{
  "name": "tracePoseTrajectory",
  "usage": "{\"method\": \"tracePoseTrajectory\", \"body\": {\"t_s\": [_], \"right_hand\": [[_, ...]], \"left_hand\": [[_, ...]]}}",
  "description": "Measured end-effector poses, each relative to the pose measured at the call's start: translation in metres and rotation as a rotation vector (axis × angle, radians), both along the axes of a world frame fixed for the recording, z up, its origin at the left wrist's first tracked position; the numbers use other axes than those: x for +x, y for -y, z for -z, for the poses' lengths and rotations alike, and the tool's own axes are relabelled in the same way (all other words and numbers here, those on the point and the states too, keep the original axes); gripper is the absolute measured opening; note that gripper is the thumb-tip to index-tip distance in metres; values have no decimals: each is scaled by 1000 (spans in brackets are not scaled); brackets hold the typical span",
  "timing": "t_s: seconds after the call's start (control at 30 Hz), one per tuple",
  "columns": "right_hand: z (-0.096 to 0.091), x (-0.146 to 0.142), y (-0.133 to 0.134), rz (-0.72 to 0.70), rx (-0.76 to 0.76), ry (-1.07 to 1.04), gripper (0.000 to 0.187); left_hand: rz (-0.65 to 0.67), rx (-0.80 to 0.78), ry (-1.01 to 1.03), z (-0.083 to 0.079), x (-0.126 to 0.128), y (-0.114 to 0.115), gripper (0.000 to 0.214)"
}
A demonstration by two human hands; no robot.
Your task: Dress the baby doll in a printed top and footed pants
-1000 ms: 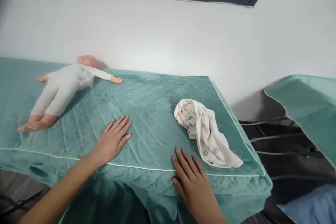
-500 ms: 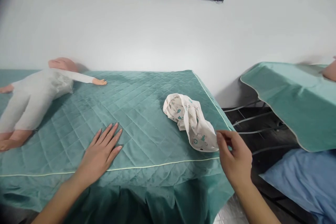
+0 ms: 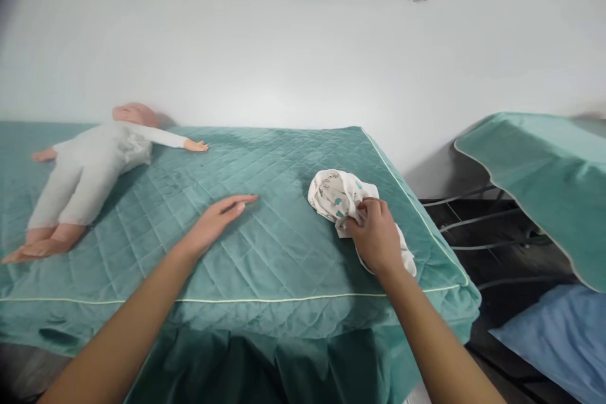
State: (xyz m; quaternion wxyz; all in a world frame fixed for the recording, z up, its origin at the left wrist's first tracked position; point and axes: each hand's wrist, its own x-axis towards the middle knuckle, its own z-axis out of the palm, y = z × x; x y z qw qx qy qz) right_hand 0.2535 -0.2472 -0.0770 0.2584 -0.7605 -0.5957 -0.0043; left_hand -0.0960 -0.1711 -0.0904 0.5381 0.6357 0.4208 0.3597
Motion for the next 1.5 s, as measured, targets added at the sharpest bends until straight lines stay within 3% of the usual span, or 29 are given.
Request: {"method": "tracePoseTrajectory", "body": {"t_s": [0.1, 0.17, 0.33, 0.43, 0.6, 0.7, 0.8, 0.9, 1.0, 1.1, 1.23, 1.4, 1.5], "right_hand": [[-18, -4, -10, 16, -1, -139, 23], [-32, -16, -17, -33, 24, -300, 18], [-62, -78, -39, -289, -38, -792, 23], [-73, -116, -61, -386, -71, -911, 23], [-76, -136, -114, -488, -144, -684, 17], [-75, -135, -133, -455, 23, -294, 17], [-72, -145, -128, -579, 229, -32, 23], [-60, -163, -112, -801, 178, 93, 32], [-37, -178, -98, -833, 89, 233, 55], [-20, -184, -92, -719, 81, 256, 59], [-23, -182, -89, -708, 82, 204, 35], [-36, -167, -82, -783, 166, 145, 17], [-41, -154, -76, -727, 290, -34, 13]], "left_hand": [[-53, -172, 555, 4, 7, -35, 37], [-47, -286, 748, 8, 7, -49, 36], [133, -268, 793, 10, 4, -45, 66], [198, -299, 770, 12, 3, -37, 85], [46, -409, 804, 17, 6, -41, 66], [-56, -475, 910, 16, 11, -49, 43], [-124, -579, 966, 12, 14, -52, 33], [-120, -651, 996, 6, 11, -50, 41], [-123, -697, 1034, -1, 7, -47, 50], [-80, -675, 1066, -5, 5, -44, 51], [-36, -596, 1084, -7, 6, -42, 47], [-185, -662, 1079, -4, 6, -45, 51], [-296, -711, 1087, -2, 5, -47, 53]]}}
